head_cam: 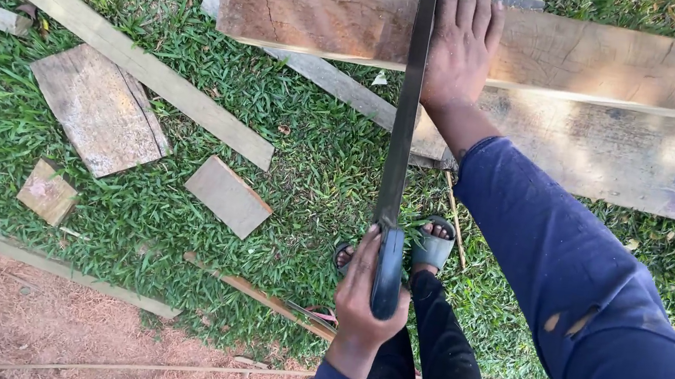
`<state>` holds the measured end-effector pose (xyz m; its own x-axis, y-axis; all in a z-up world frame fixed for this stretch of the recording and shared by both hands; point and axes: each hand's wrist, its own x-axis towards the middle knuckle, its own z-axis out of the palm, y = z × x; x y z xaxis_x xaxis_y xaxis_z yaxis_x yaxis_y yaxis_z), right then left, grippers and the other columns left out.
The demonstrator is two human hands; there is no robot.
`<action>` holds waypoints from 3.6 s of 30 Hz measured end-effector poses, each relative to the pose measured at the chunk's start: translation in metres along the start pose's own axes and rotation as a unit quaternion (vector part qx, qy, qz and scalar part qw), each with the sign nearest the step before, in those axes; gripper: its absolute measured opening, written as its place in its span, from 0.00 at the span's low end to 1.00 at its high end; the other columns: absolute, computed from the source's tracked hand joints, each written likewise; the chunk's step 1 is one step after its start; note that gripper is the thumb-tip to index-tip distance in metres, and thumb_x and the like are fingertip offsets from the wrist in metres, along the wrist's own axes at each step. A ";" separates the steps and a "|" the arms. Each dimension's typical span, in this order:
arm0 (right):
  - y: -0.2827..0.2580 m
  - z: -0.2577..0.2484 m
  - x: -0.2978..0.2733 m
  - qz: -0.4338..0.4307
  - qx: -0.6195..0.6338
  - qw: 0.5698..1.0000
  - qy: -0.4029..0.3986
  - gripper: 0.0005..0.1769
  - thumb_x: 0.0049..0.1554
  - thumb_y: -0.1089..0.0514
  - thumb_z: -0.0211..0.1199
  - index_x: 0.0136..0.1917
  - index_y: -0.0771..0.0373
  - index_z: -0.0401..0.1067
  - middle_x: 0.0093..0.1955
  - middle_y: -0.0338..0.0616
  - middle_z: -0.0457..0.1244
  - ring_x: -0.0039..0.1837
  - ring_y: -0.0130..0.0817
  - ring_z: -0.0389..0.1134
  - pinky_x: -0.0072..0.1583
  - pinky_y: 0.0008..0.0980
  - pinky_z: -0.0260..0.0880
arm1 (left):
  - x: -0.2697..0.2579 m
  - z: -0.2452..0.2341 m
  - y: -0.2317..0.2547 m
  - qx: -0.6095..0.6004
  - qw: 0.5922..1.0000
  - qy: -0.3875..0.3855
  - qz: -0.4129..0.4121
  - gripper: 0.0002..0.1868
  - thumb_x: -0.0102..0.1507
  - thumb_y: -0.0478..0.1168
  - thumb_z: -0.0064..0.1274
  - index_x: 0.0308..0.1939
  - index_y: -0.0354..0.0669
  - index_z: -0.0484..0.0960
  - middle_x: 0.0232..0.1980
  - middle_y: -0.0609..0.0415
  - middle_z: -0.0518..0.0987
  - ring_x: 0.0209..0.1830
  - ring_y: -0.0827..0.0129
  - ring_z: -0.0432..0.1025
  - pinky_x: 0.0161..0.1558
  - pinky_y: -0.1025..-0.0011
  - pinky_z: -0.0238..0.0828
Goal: Manually saw a piece of timber/lumber outdoors using a hand saw.
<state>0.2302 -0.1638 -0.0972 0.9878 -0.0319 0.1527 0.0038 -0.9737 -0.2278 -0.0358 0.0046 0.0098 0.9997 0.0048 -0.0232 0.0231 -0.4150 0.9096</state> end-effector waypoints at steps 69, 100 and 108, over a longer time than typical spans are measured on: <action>0.007 -0.001 -0.001 -0.052 0.041 0.997 0.029 0.23 0.69 0.50 0.50 0.71 0.66 0.62 0.69 0.56 0.59 0.75 0.55 0.54 0.78 0.55 0.41 | -0.053 0.017 0.021 -0.005 0.997 0.034 -0.064 0.36 0.52 0.31 0.54 0.65 0.24 0.71 0.68 0.31 0.76 0.66 0.40 0.76 0.64 0.56 0.75; 0.092 -0.034 0.028 -0.211 0.102 0.955 -0.182 0.72 0.38 0.12 0.65 0.76 0.68 0.60 0.66 0.63 0.58 0.70 0.61 0.53 0.68 0.60 0.43 | -0.059 -0.034 0.098 0.008 0.984 0.016 -0.175 0.36 0.49 0.27 0.50 0.65 0.25 0.71 0.66 0.33 0.77 0.68 0.42 0.75 0.64 0.57 0.74; 0.085 -0.046 -0.017 -0.167 0.020 0.980 -0.102 0.65 0.46 0.15 0.67 0.73 0.71 0.60 0.70 0.57 0.60 0.73 0.55 0.58 0.74 0.57 0.49 | -0.063 -0.033 0.115 0.025 0.970 0.018 -0.241 0.39 0.45 0.28 0.48 0.64 0.28 0.74 0.64 0.36 0.80 0.67 0.46 0.76 0.64 0.59 0.74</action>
<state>0.2062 -0.2568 -0.0754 0.9407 0.3379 0.0308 0.3354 -0.9120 -0.2361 -0.0963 -0.0133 0.1297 0.8728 0.2408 -0.4246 0.4878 -0.4004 0.7757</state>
